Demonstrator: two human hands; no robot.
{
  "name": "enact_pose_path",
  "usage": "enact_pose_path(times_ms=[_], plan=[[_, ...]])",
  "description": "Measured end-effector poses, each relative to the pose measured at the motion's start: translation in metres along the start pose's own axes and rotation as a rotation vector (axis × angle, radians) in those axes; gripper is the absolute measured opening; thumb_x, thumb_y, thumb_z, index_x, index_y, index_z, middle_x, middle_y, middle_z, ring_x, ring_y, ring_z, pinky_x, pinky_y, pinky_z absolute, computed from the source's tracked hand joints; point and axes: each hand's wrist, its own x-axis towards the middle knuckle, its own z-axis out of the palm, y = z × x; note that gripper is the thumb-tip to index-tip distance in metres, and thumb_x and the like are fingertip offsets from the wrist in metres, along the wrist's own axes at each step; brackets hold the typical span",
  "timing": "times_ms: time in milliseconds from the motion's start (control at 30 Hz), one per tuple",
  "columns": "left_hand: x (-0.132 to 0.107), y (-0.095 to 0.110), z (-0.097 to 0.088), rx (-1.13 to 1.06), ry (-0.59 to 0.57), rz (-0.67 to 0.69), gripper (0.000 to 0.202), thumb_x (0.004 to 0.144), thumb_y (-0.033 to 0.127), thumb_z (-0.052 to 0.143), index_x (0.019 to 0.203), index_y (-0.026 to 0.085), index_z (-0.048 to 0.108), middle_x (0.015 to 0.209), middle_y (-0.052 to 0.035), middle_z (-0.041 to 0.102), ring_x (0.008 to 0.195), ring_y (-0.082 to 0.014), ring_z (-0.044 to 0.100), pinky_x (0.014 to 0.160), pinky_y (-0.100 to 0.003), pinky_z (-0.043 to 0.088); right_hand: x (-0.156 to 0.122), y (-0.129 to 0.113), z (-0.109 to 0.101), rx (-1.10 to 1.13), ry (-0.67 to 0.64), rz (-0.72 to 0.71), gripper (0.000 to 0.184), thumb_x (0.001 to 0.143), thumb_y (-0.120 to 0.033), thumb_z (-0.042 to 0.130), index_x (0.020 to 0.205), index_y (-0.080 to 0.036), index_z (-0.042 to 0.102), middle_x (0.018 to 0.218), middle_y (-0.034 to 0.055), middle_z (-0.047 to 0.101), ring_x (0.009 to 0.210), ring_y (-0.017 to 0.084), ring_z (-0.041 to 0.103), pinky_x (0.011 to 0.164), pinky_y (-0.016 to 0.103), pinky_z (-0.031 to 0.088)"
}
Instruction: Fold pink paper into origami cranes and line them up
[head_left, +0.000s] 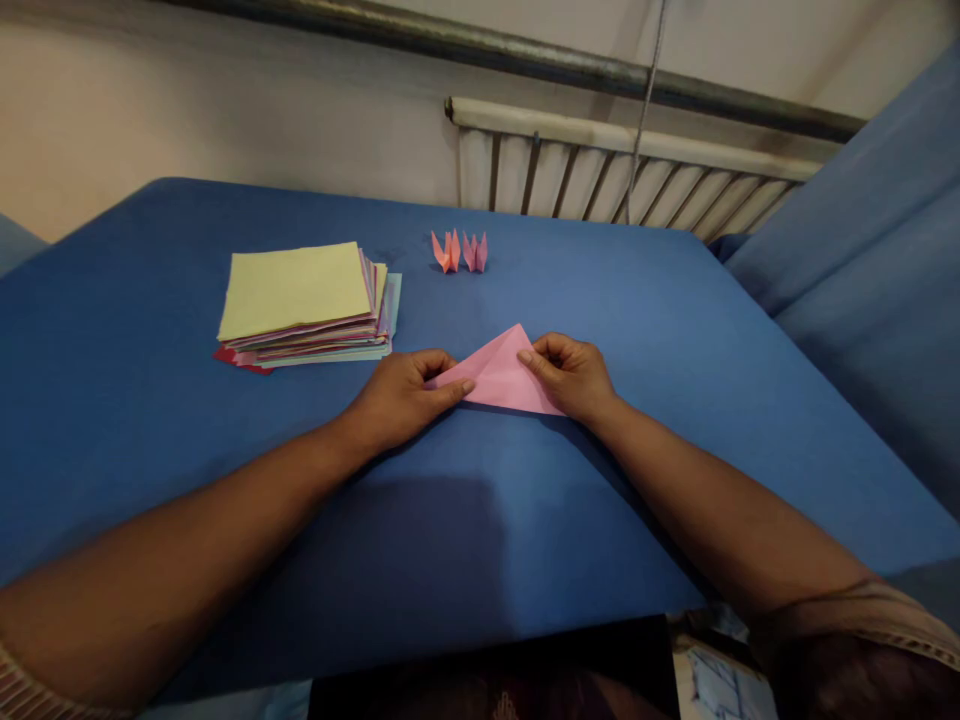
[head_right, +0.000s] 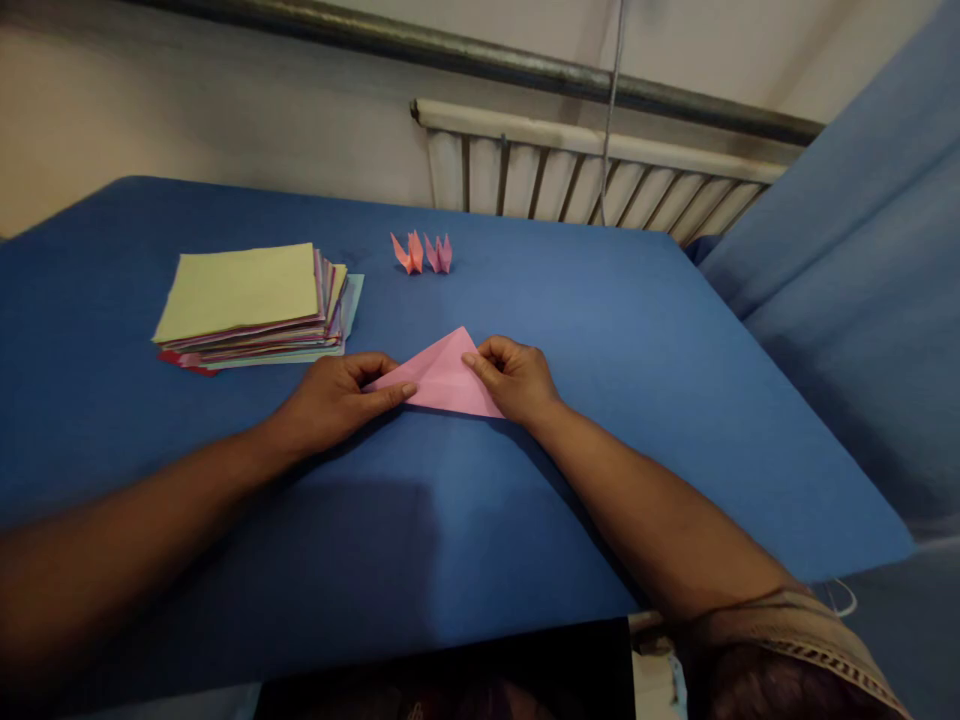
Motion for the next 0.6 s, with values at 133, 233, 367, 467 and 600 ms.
enact_pose_path(times_ms=[133, 233, 367, 467, 600], plan=[[0.006, -0.007, 0.002, 0.160, 0.042, 0.036, 0.025, 0.081, 0.043, 0.061, 0.075, 0.019, 0.068, 0.061, 0.0036, 0.060, 0.056, -0.0126, 0.048, 0.052, -0.024, 0.033, 0.007, 0.010, 0.003, -0.167, 0.003, 0.002, 0.022, 0.084, -0.041, 0.063, 0.073, -0.021, 0.060, 0.067, -0.0023, 0.060, 0.058, 0.011, 0.050, 0.057, 0.026, 0.039], [0.007, -0.009, 0.002, 0.237, 0.066, 0.029, 0.023, 0.080, 0.041, 0.061, 0.076, 0.020, 0.069, 0.061, 0.0028, 0.062, 0.055, -0.0138, 0.050, 0.052, -0.026, 0.034, 0.009, 0.009, 0.004, -0.231, -0.004, -0.001, 0.017, 0.084, -0.036, 0.064, 0.075, -0.021, 0.061, 0.069, -0.0016, 0.064, 0.059, 0.012, 0.054, 0.059, 0.026, 0.042], [0.007, -0.007, -0.001, 0.288, 0.051, 0.042, 0.025, 0.081, 0.042, 0.061, 0.085, 0.020, 0.071, 0.071, 0.0000, 0.069, 0.061, -0.0170, 0.057, 0.056, -0.028, 0.038, 0.005, 0.000, 0.005, -0.256, 0.005, -0.100, 0.015, 0.086, -0.034, 0.061, 0.077, -0.022, 0.061, 0.070, -0.0008, 0.064, 0.060, 0.012, 0.055, 0.061, 0.026, 0.043], [0.006, -0.002, -0.006, 0.179, 0.073, 0.058, 0.031, 0.082, 0.045, 0.063, 0.099, 0.020, 0.072, 0.089, -0.0027, 0.074, 0.077, -0.0199, 0.065, 0.067, -0.029, 0.046, -0.003, -0.009, 0.005, -0.212, -0.007, -0.193, 0.015, 0.088, -0.034, 0.060, 0.079, -0.022, 0.061, 0.073, -0.0001, 0.065, 0.063, 0.013, 0.056, 0.064, 0.027, 0.045], [0.002, 0.007, -0.009, 0.008, 0.062, 0.081, 0.031, 0.083, 0.046, 0.063, 0.093, 0.019, 0.073, 0.086, -0.0023, 0.074, 0.080, -0.0185, 0.065, 0.074, -0.029, 0.048, -0.012, -0.019, 0.006, -0.169, -0.058, -0.244, 0.014, 0.088, -0.032, 0.061, 0.078, -0.022, 0.061, 0.072, -0.0006, 0.065, 0.062, 0.012, 0.055, 0.062, 0.026, 0.045]])
